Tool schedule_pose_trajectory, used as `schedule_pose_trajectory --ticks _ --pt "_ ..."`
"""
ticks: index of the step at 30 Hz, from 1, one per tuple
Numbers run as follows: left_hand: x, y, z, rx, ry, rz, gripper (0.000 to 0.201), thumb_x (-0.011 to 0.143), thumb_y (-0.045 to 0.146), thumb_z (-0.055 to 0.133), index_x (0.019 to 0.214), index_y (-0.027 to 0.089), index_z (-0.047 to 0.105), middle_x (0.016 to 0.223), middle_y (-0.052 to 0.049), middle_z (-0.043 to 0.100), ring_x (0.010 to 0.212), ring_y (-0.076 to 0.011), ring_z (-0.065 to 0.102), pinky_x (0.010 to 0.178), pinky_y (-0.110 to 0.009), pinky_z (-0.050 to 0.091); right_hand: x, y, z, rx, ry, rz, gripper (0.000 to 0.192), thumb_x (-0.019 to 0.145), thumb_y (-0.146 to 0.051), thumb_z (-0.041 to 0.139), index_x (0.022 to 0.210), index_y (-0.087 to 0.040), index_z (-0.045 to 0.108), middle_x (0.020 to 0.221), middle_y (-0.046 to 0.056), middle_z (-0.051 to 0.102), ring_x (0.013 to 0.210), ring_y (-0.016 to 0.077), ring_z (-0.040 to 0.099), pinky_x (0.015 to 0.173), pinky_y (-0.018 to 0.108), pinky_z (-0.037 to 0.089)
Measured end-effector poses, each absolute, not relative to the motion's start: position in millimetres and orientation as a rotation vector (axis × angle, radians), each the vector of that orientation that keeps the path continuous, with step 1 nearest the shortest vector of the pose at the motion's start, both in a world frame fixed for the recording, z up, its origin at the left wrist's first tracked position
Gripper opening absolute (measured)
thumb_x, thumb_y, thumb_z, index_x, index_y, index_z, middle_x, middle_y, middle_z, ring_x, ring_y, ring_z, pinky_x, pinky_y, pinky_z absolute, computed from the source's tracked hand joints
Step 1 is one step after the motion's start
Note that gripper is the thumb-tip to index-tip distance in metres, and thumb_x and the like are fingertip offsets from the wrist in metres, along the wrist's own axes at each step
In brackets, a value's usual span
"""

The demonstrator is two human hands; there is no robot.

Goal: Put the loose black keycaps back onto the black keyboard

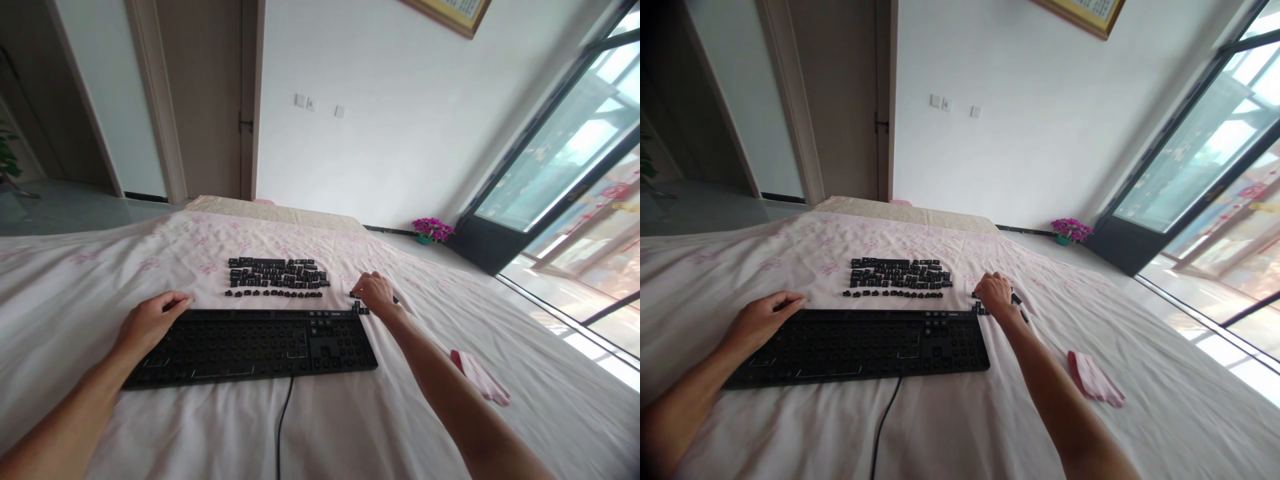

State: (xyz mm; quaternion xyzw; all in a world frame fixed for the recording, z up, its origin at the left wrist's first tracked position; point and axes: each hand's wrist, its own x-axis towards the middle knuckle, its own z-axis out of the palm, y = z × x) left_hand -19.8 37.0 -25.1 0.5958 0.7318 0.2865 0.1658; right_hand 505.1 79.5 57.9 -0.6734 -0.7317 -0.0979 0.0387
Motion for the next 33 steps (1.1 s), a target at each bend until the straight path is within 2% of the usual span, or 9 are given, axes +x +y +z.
schedule_pose_trajectory --ticks 12,19,22,25,29,33 --pt "-16 35 -21 1.715 2.102 0.853 0.041 0.078 0.06 0.052 0.094 0.028 0.07 0.095 -0.001 0.075 0.086 -0.0242 0.068 0.081 -0.029 0.048 502 91 54 -2.052 -2.406 -0.355 0.01 0.078 -0.029 0.071 0.084 -0.027 0.078 0.09 0.006 0.073 0.099 0.0244 0.052 0.081 0.033 0.032" --pt "-16 35 -21 1.723 2.115 0.852 0.042 0.077 0.06 0.052 0.095 0.027 0.071 0.095 0.0 0.075 0.085 -0.0232 0.068 0.078 -0.027 0.048 497 91 58 -2.046 -2.416 -0.321 0.01 0.078 -0.03 0.07 0.085 -0.028 0.078 0.092 0.003 0.073 0.101 0.0234 0.052 0.083 0.032 0.033" --pt "-16 35 -21 1.722 2.109 0.854 0.042 0.078 0.061 0.052 0.095 0.028 0.071 0.097 0.0 0.075 0.087 -0.0226 0.068 0.078 -0.027 0.048 489 77 67 -2.003 -2.313 -0.229 0.014 0.078 -0.034 0.069 0.089 -0.03 0.077 0.095 0.001 0.073 0.099 0.0218 0.054 0.08 0.03 0.035" --pt "-16 34 -20 1.713 2.101 0.849 0.041 0.078 0.059 0.052 0.096 0.028 0.071 0.099 0.001 0.075 0.089 -0.0227 0.067 0.08 -0.027 0.047 471 47 74 -1.762 -2.272 -0.09 0.015 0.08 -0.039 0.068 0.089 -0.032 0.077 0.096 -0.001 0.072 0.095 0.0194 0.056 0.078 0.028 0.038" --pt "-14 33 -18 1.707 2.095 0.87 0.039 0.077 0.057 0.054 0.095 0.027 0.072 0.098 0.0 0.075 0.088 -0.0238 0.067 0.078 -0.028 0.048 442 2 71 -1.514 -2.37 -0.011 0.012 0.081 -0.037 0.069 0.088 -0.031 0.076 0.09 -0.001 0.072 0.088 0.0175 0.058 0.081 0.028 0.04" --pt "-13 32 -17 1.707 2.09 0.877 0.04 0.076 0.057 0.054 0.095 0.027 0.072 0.095 -0.001 0.075 0.087 -0.0239 0.067 0.078 -0.028 0.048 426 -19 65 -1.463 -2.44 -0.013 0.013 0.083 -0.034 0.067 0.091 -0.029 0.076 0.085 0.0 0.071 0.085 0.0177 0.058 0.08 0.03 0.04"
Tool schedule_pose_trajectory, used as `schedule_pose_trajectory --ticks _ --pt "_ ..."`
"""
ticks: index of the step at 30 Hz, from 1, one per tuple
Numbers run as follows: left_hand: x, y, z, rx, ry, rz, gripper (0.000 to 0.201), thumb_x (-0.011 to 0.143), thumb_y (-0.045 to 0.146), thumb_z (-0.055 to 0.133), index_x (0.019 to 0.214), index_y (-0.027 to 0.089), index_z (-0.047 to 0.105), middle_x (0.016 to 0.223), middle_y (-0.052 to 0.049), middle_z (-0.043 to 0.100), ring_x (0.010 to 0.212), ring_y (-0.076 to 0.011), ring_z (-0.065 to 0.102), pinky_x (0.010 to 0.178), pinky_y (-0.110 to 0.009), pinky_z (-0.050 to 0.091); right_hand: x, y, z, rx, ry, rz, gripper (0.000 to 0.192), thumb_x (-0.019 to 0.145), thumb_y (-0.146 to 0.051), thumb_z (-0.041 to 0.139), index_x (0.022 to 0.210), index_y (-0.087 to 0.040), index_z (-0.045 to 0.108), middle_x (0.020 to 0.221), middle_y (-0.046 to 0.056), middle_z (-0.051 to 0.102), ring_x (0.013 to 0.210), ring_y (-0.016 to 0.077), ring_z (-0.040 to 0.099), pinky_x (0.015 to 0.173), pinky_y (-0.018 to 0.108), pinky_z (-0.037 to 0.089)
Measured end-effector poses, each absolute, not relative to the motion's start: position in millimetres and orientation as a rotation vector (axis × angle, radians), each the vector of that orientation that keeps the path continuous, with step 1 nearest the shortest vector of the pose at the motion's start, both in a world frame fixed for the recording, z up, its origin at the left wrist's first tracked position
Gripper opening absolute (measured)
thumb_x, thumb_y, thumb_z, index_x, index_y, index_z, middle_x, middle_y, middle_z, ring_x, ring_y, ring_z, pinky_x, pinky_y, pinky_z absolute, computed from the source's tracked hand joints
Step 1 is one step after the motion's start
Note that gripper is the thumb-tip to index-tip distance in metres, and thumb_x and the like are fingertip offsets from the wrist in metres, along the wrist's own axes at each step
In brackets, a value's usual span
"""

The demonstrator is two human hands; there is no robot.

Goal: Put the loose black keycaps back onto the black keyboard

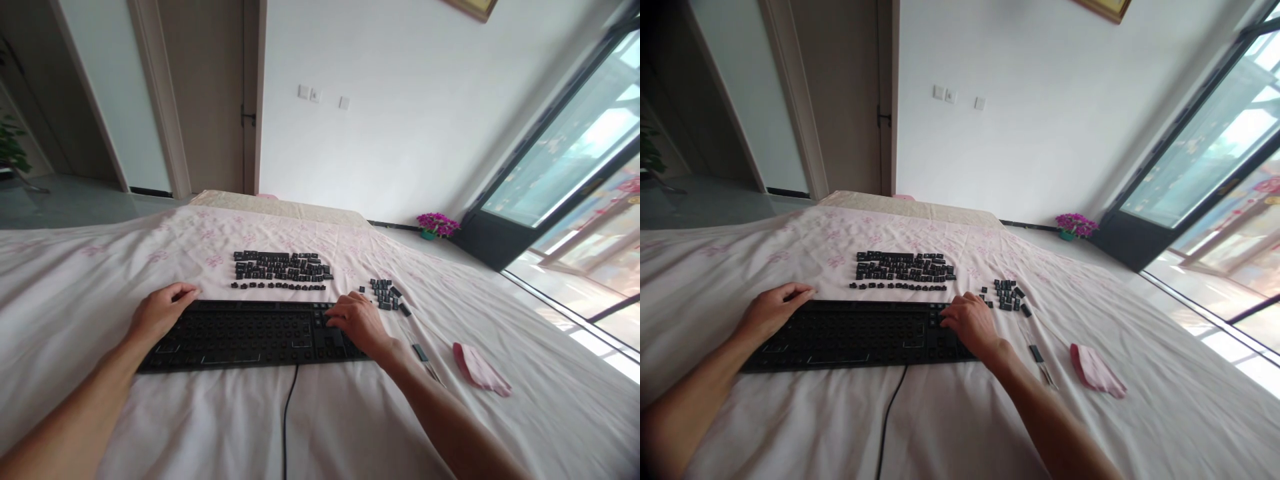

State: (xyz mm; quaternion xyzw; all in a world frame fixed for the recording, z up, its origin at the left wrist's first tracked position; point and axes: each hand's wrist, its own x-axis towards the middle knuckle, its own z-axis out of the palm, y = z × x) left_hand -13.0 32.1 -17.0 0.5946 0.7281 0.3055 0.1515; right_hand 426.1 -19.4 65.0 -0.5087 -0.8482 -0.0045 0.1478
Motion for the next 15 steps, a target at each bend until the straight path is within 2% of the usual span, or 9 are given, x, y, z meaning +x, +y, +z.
schedule_pose_trajectory --ticks 15 --pt "-11 32 -14 1.698 2.104 0.881 0.039 0.076 0.059 0.054 0.092 0.027 0.071 0.094 0.001 0.075 0.086 -0.0224 0.068 0.073 -0.026 0.047 418 -32 60 -1.533 -2.47 -0.009 0.021 0.093 -0.029 0.054 0.095 -0.023 0.074 0.083 0.004 0.065 0.085 0.0177 0.058 0.073 0.026 0.042"
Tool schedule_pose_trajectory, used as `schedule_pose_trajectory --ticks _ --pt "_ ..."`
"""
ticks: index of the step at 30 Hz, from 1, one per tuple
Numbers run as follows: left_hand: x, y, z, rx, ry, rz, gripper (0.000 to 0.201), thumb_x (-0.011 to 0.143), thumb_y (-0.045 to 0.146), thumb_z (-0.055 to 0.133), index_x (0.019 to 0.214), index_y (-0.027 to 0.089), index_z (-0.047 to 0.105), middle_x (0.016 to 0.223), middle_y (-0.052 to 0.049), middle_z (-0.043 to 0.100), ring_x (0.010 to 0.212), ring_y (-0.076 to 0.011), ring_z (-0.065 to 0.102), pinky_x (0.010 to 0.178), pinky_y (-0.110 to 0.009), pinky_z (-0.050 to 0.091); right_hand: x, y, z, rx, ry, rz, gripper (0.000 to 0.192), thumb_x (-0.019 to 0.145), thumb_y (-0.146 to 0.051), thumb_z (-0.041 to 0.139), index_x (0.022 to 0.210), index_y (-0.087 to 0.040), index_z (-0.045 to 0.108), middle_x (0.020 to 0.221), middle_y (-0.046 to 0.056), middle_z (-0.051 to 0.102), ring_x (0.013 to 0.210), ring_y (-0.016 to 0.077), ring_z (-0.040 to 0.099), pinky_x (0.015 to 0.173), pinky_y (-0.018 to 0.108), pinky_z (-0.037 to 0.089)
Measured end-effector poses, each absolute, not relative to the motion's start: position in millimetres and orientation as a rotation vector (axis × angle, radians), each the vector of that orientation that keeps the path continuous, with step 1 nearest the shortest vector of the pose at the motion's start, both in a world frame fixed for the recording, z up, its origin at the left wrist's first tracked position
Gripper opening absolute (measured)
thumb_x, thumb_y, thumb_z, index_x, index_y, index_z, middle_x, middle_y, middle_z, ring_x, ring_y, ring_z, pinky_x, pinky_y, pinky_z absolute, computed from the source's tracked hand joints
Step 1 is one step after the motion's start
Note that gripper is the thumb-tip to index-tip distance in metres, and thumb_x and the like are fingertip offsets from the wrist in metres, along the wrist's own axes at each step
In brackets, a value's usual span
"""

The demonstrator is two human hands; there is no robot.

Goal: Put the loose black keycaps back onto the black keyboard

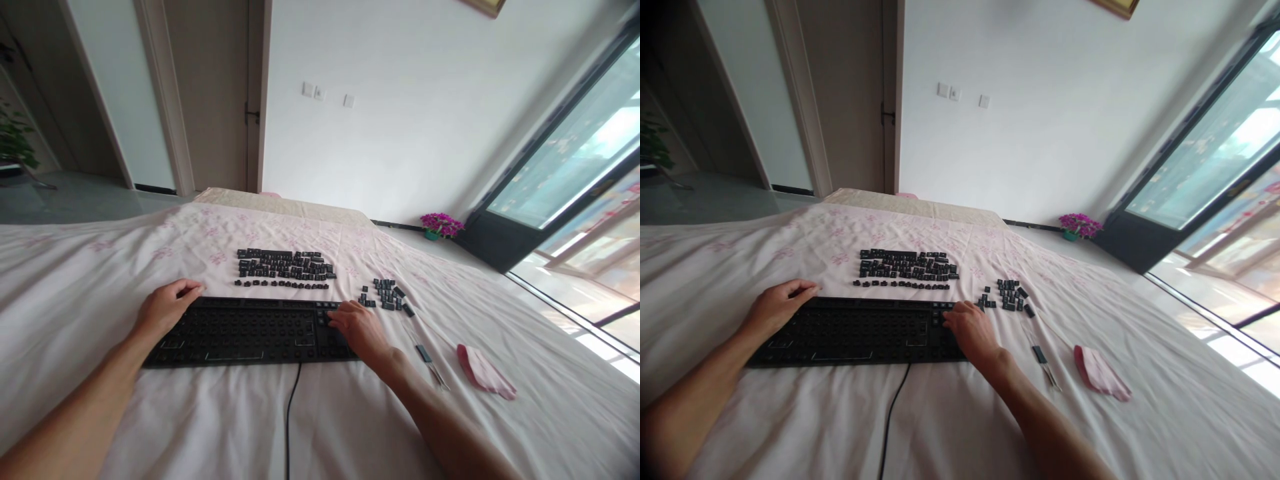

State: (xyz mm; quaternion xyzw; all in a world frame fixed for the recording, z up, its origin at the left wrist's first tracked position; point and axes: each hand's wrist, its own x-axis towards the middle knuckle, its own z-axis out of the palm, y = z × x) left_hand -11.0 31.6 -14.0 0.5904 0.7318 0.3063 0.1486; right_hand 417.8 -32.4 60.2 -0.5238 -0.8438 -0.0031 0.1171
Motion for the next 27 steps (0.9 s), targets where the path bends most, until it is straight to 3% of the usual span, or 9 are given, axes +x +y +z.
schedule_pose_trajectory --ticks 27 --pt "-10.4 31.6 -14.8 1.686 2.117 0.867 0.04 0.077 0.059 0.053 0.094 0.028 0.071 0.094 0.001 0.075 0.086 -0.0221 0.067 0.073 -0.026 0.046 412.7 -42.8 52.8 -1.478 -2.503 -0.238 0.023 0.096 -0.024 0.047 0.092 -0.022 0.069 0.083 0.005 0.061 0.081 0.0181 0.051 0.073 0.03 0.037"
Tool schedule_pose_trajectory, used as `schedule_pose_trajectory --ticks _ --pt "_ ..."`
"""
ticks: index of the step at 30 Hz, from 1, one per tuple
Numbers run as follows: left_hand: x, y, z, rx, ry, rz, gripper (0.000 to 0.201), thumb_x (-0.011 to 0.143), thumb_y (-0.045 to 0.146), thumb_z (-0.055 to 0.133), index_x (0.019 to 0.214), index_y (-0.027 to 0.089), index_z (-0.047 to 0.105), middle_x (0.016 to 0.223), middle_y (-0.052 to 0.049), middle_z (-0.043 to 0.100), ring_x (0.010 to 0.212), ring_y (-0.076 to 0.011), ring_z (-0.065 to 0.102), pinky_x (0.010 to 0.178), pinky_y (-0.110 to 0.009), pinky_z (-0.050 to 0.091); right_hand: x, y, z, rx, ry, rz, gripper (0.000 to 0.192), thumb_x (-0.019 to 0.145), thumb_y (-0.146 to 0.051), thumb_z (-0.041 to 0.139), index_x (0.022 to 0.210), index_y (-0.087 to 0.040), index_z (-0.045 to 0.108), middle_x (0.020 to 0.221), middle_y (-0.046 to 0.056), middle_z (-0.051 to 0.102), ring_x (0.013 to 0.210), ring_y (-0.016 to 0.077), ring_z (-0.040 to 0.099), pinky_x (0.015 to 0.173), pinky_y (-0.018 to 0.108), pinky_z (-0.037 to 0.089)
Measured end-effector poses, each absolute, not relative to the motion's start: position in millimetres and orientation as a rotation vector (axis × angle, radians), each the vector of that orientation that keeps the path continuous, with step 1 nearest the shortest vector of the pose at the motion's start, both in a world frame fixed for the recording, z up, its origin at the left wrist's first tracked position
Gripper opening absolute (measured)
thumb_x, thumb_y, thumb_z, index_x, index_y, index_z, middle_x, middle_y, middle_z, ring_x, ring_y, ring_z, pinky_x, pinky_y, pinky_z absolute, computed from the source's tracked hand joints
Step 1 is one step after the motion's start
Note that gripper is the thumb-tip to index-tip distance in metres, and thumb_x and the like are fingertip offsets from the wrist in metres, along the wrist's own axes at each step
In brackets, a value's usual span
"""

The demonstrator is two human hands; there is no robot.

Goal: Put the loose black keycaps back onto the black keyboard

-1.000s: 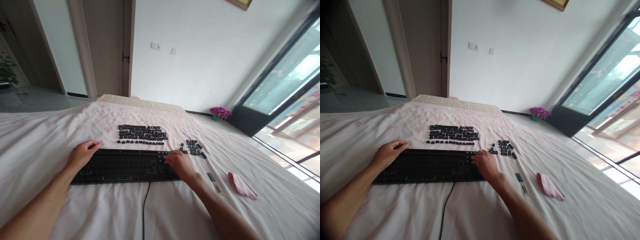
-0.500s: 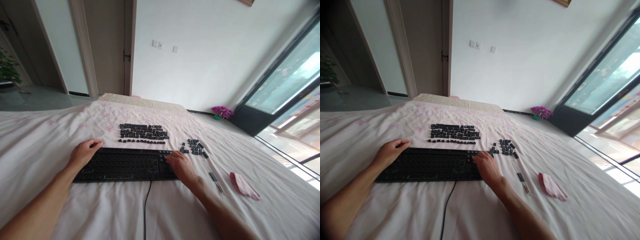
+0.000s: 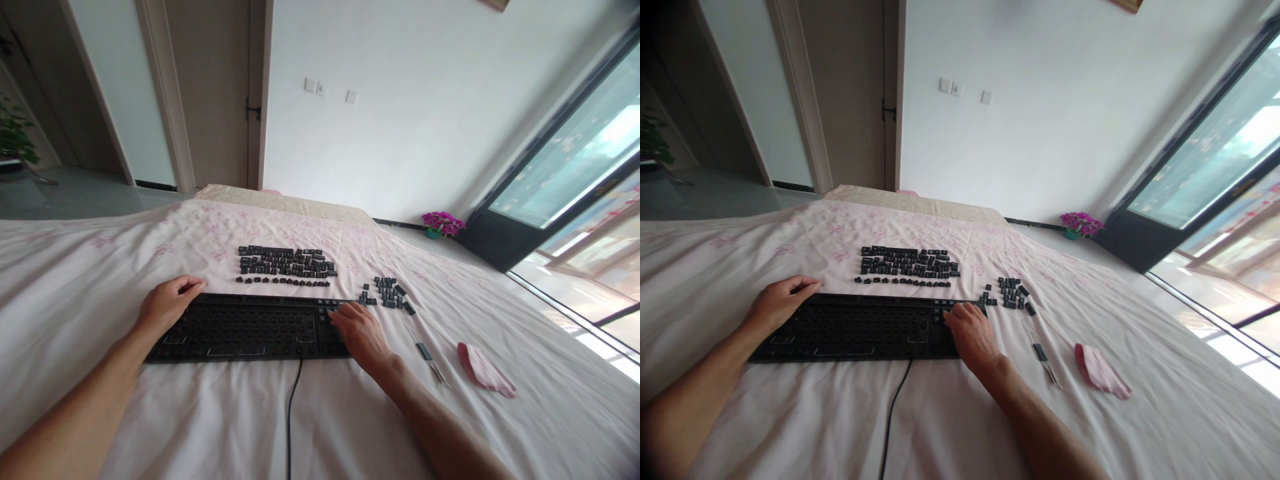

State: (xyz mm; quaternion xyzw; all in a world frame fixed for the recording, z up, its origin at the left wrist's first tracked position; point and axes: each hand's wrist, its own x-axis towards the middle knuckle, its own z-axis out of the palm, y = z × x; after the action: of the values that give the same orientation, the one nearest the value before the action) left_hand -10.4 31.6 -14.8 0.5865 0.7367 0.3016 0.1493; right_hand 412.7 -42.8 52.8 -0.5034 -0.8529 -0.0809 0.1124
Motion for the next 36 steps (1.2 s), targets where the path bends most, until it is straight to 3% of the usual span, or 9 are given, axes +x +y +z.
schedule_pose_trajectory --ticks 6,14,20,27,36 --pt "-9 30 -13 1.671 2.104 0.886 0.039 0.076 0.058 0.054 0.092 0.027 0.072 0.095 0.001 0.075 0.086 -0.0218 0.067 0.072 -0.026 0.046 413 -44 52 -1.458 -2.546 -0.231 0.023 0.094 -0.016 0.046 0.096 -0.021 0.068 0.082 0.004 0.059 0.079 0.0174 0.049 0.071 0.029 0.036" --pt "-10 30 -13 1.7 2.079 0.863 0.042 0.079 0.056 0.055 0.098 0.022 0.071 0.098 0.0 0.075 0.086 -0.0187 0.065 0.076 -0.023 0.044 414 -50 48 -1.441 -2.546 -0.256 0.026 0.097 -0.02 0.041 0.097 -0.021 0.067 0.082 0.005 0.058 0.077 0.0174 0.047 0.071 0.03 0.035" --pt "-11 30 -14 1.704 2.089 0.844 0.043 0.08 0.057 0.053 0.1 0.023 0.07 0.099 0.0 0.074 0.085 -0.0175 0.064 0.076 -0.023 0.043 411 -58 50 -1.492 -2.559 -0.261 0.03 0.09 -0.011 0.046 0.112 -0.02 0.064 0.087 0.006 0.058 0.082 0.0187 0.047 0.074 0.032 0.034" --pt "-9 29 -9 1.703 2.12 0.812 0.042 0.081 0.058 0.051 0.099 0.025 0.07 0.099 0.0 0.074 0.086 -0.0178 0.065 0.076 -0.022 0.043 403 -63 55 -1.57 -2.563 -0.277 0.026 0.086 -0.01 0.052 0.104 -0.022 0.066 0.087 0.005 0.057 0.085 0.0197 0.046 0.071 0.034 0.031" --pt "-14 33 -16 1.699 2.111 0.801 0.044 0.08 0.06 0.051 0.101 0.026 0.07 0.1 0.0 0.074 0.087 -0.0198 0.066 0.077 -0.025 0.044 451 -34 55 -1.54 -2.204 -0.058 0.03 0.092 -0.018 0.049 0.108 -0.028 0.072 0.093 0.003 0.065 0.089 0.0166 0.054 0.08 0.027 0.04"
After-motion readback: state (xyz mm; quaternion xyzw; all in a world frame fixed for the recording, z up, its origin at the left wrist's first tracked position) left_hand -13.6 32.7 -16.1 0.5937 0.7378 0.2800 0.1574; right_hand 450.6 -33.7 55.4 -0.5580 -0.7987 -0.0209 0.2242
